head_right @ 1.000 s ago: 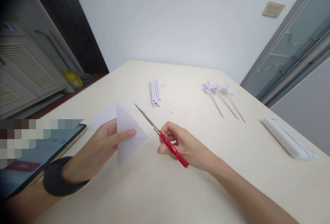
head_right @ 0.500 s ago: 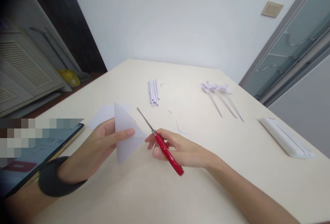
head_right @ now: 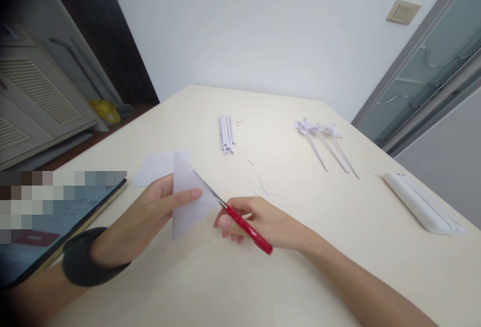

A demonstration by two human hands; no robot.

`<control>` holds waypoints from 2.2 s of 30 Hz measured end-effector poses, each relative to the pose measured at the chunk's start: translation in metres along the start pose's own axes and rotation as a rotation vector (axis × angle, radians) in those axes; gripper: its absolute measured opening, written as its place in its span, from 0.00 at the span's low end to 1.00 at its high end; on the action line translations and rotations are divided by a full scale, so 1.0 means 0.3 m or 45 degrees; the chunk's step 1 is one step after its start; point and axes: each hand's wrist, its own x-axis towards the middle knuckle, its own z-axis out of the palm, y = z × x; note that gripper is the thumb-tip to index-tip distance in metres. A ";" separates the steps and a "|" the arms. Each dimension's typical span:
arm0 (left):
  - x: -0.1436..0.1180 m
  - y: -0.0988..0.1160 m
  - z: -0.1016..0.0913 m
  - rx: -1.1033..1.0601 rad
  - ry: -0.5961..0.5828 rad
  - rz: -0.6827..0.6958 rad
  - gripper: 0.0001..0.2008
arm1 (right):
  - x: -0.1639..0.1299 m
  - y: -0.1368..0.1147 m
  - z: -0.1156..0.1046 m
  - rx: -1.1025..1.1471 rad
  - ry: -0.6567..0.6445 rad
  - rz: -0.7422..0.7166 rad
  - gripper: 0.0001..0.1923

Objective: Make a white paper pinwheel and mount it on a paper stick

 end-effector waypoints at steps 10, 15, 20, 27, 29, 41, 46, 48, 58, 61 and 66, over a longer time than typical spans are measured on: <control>-0.005 0.018 0.006 0.071 0.081 -0.023 0.18 | -0.001 0.000 0.006 -0.037 0.081 0.071 0.19; -0.002 0.020 0.012 0.041 0.087 -0.025 0.18 | -0.004 0.004 0.008 -0.026 0.084 0.074 0.19; -0.003 0.012 0.012 0.029 0.078 0.005 0.16 | -0.004 -0.005 0.011 -0.058 0.089 0.066 0.20; -0.002 0.012 0.010 0.033 0.060 0.012 0.17 | -0.008 -0.016 0.017 -0.130 0.146 0.099 0.21; -0.002 0.014 0.011 0.036 0.067 0.018 0.18 | -0.010 -0.017 0.018 -0.138 0.154 0.114 0.21; -0.001 0.024 0.021 0.065 0.088 0.022 0.19 | -0.011 -0.007 0.021 -0.073 0.176 0.119 0.18; -0.002 0.022 0.015 0.038 0.037 0.007 0.18 | -0.007 0.000 0.022 -0.038 0.171 0.113 0.18; -0.001 0.018 0.015 0.045 0.053 0.013 0.17 | -0.005 0.004 0.024 -0.032 0.184 0.134 0.19; -0.002 0.016 0.024 0.077 0.120 0.010 0.18 | -0.002 0.001 0.016 -0.039 0.207 0.186 0.20; -0.001 0.020 0.020 0.052 0.132 0.026 0.18 | 0.000 0.002 0.011 -0.050 0.213 0.178 0.18; 0.004 0.029 0.019 0.051 0.141 0.081 0.16 | -0.002 0.007 0.007 -0.097 0.205 0.144 0.16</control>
